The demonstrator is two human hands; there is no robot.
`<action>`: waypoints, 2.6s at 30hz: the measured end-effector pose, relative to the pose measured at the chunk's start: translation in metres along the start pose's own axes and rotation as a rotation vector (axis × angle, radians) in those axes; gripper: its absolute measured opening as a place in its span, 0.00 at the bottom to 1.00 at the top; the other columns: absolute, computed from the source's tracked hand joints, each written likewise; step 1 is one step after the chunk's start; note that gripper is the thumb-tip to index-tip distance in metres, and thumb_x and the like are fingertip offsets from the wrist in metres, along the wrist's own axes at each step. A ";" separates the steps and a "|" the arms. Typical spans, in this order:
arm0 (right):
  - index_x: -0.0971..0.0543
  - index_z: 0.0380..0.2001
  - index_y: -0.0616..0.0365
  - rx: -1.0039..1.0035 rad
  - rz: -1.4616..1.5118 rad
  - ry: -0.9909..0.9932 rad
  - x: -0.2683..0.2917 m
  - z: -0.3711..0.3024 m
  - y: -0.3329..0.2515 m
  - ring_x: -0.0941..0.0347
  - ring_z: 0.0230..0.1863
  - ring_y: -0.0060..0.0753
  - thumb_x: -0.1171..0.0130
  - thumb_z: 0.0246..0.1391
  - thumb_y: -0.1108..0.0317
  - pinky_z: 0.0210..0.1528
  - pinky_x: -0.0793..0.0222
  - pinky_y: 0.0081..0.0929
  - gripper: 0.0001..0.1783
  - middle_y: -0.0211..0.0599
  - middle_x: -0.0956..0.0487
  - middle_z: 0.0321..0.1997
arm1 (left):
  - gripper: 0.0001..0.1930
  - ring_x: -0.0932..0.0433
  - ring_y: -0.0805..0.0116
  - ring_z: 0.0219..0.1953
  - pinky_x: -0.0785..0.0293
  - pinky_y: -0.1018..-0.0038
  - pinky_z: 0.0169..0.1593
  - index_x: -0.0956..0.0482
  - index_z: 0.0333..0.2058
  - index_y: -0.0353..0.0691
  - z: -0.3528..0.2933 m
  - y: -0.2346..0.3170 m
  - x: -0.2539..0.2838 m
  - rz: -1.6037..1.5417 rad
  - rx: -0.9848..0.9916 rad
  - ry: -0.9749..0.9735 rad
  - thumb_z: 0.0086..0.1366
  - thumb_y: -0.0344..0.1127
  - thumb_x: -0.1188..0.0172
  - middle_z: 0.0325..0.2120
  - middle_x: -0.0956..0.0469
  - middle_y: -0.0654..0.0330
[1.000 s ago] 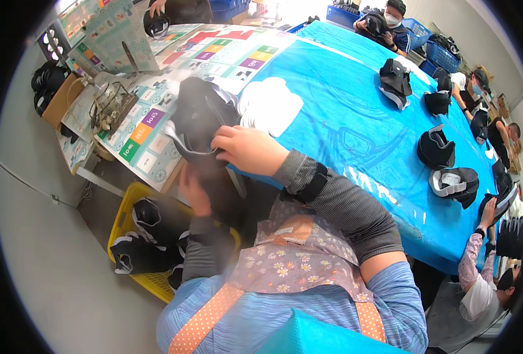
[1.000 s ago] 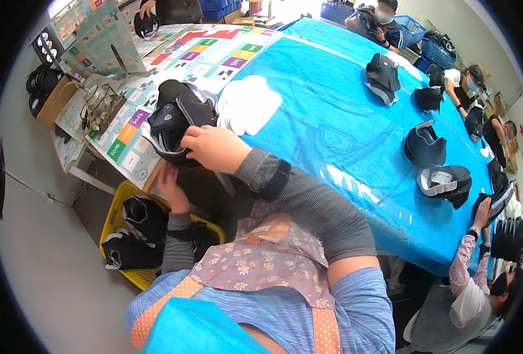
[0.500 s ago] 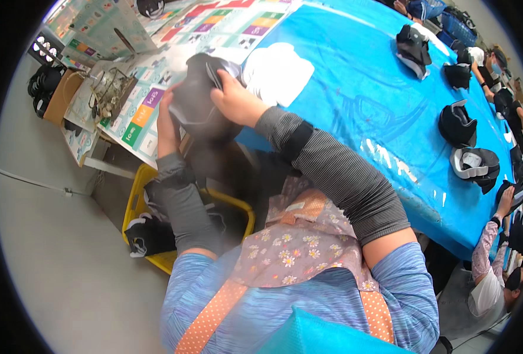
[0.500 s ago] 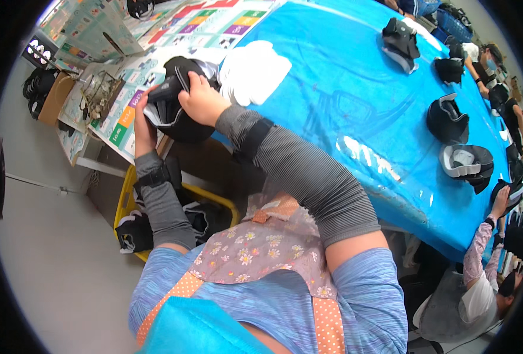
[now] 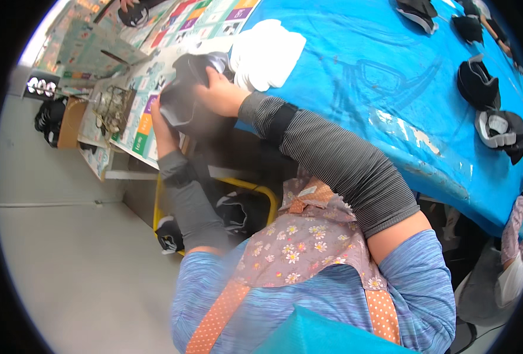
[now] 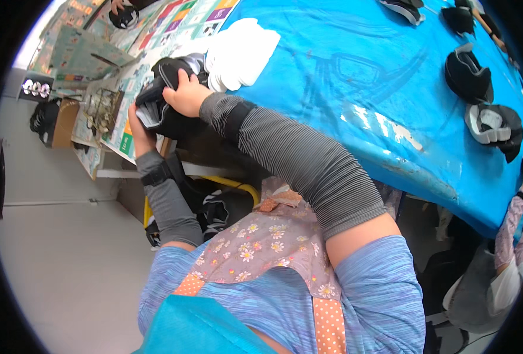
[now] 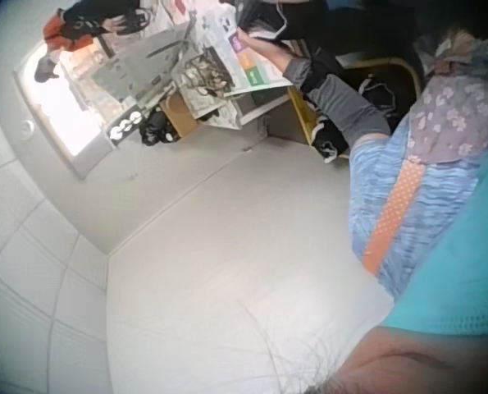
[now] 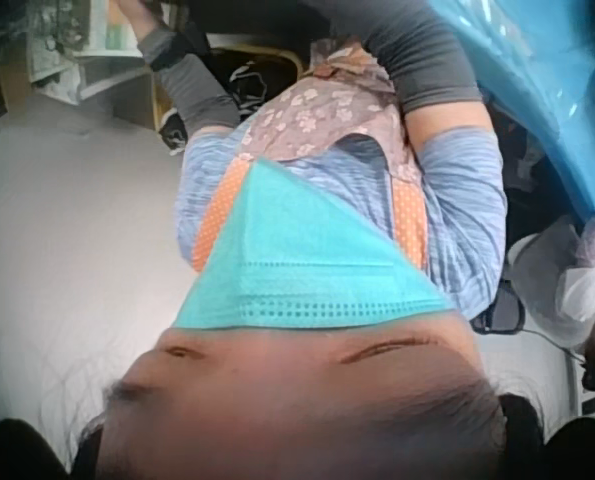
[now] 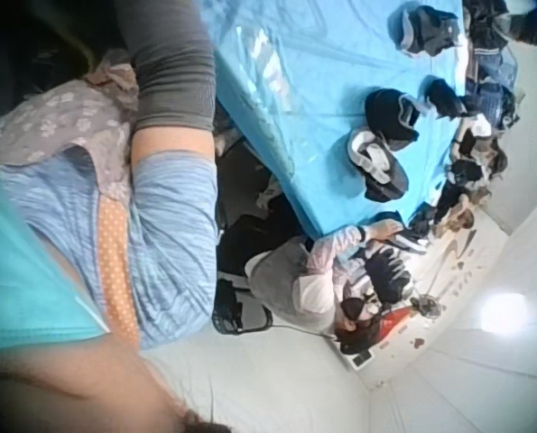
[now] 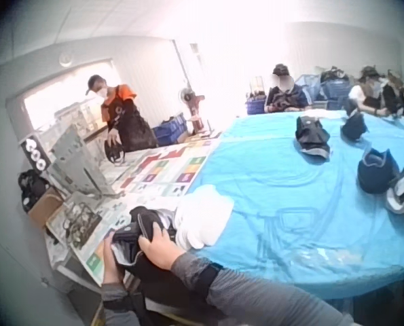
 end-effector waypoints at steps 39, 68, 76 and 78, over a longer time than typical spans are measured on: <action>0.24 0.59 0.63 -0.409 0.375 -0.456 0.174 -0.298 0.019 0.24 0.56 0.32 0.39 0.64 0.59 0.59 0.29 0.30 0.25 0.42 0.19 0.55 | 0.33 0.23 0.43 0.53 0.28 0.54 0.55 0.18 0.49 0.36 0.049 0.093 0.014 1.609 -0.400 0.180 0.64 0.63 0.45 0.49 0.20 0.42; 0.24 0.58 0.62 -0.656 0.602 -0.187 0.164 -0.362 0.079 0.27 0.55 0.22 0.41 0.66 0.62 0.58 0.31 0.24 0.21 0.32 0.20 0.55 | 0.23 0.17 0.43 0.37 0.22 0.51 0.42 0.14 0.31 0.38 0.124 -0.067 0.036 2.031 -0.340 0.110 0.69 0.46 0.55 0.34 0.16 0.46; 0.23 0.57 0.63 -0.691 0.573 -0.083 0.174 -0.377 0.082 0.27 0.56 0.25 0.42 0.67 0.63 0.61 0.32 0.26 0.20 0.34 0.20 0.55 | 0.24 0.17 0.42 0.35 0.22 0.49 0.40 0.14 0.28 0.38 0.135 -0.055 0.026 1.930 -0.454 0.002 0.69 0.48 0.54 0.32 0.16 0.46; 0.23 0.57 0.64 -0.679 0.581 -0.087 0.171 -0.375 0.081 0.26 0.56 0.25 0.42 0.67 0.63 0.60 0.32 0.26 0.20 0.35 0.20 0.54 | 0.24 0.17 0.42 0.35 0.22 0.49 0.41 0.14 0.28 0.38 0.134 -0.055 0.025 1.948 -0.419 0.051 0.69 0.48 0.54 0.32 0.16 0.46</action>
Point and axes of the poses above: each hand's wrist, its own z-axis towards the middle knuckle, its own x-axis out of the back of the hand, y = z × x, the point moved 1 cm from there along z, towards the middle knuckle
